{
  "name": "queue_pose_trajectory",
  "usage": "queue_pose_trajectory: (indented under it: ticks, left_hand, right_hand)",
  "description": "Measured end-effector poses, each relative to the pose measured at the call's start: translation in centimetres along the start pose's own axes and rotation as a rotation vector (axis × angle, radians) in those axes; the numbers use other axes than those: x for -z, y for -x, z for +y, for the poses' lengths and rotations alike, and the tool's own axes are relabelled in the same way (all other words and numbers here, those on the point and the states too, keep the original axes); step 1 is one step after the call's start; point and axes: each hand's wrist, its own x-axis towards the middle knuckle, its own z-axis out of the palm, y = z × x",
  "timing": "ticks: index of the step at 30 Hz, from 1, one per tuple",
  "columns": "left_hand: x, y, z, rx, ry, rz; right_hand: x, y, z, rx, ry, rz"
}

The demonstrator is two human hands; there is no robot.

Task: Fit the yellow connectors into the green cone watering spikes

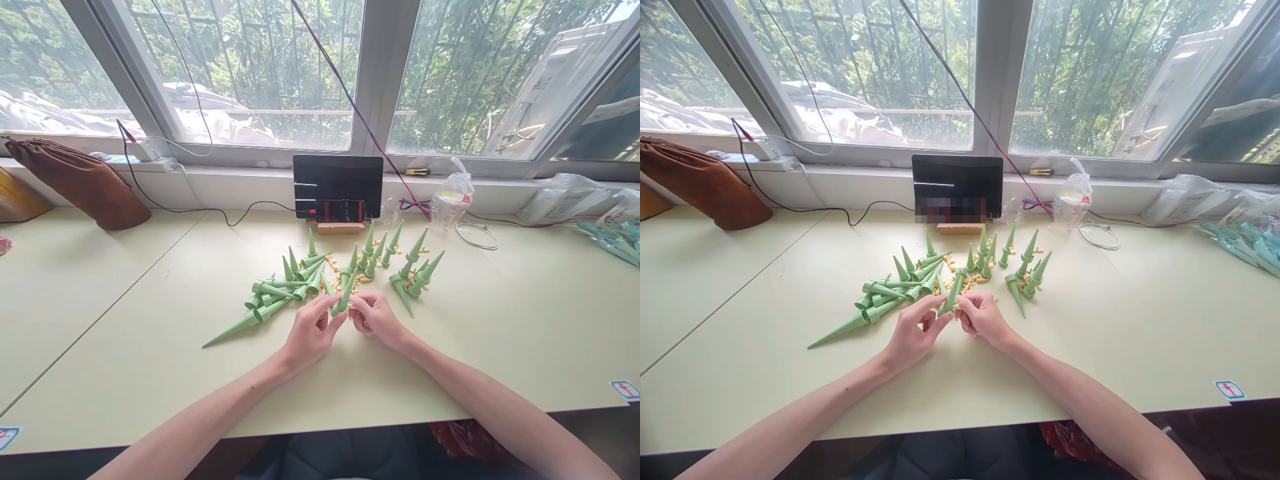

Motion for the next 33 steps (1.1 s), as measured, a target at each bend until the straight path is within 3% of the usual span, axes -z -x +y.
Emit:
queue_pose_trajectory:
  ticks: [6,11,18,22,33]
  left_hand:
    - [0.0,0.0,0.8,0.204,0.084,-0.010]
    - [0.3,-0.3,1.3,0.400,0.211,-0.074]
    - [0.6,-0.8,1.0,0.493,0.327,-0.131]
    - [0.5,-0.8,0.7,0.494,0.337,-0.140]
    - [1.1,-0.9,0.3,0.502,0.350,-0.194]
  right_hand:
    - [0.5,0.1,0.8,0.172,0.297,0.037]
    - [1.0,-0.1,1.1,0.472,0.713,0.107]
    - [2.1,-0.1,1.1,0.757,1.055,-0.002]
    - [2.2,0.0,1.2,0.797,1.091,0.014]
    - [1.8,-0.2,1.0,0.730,0.943,0.029]
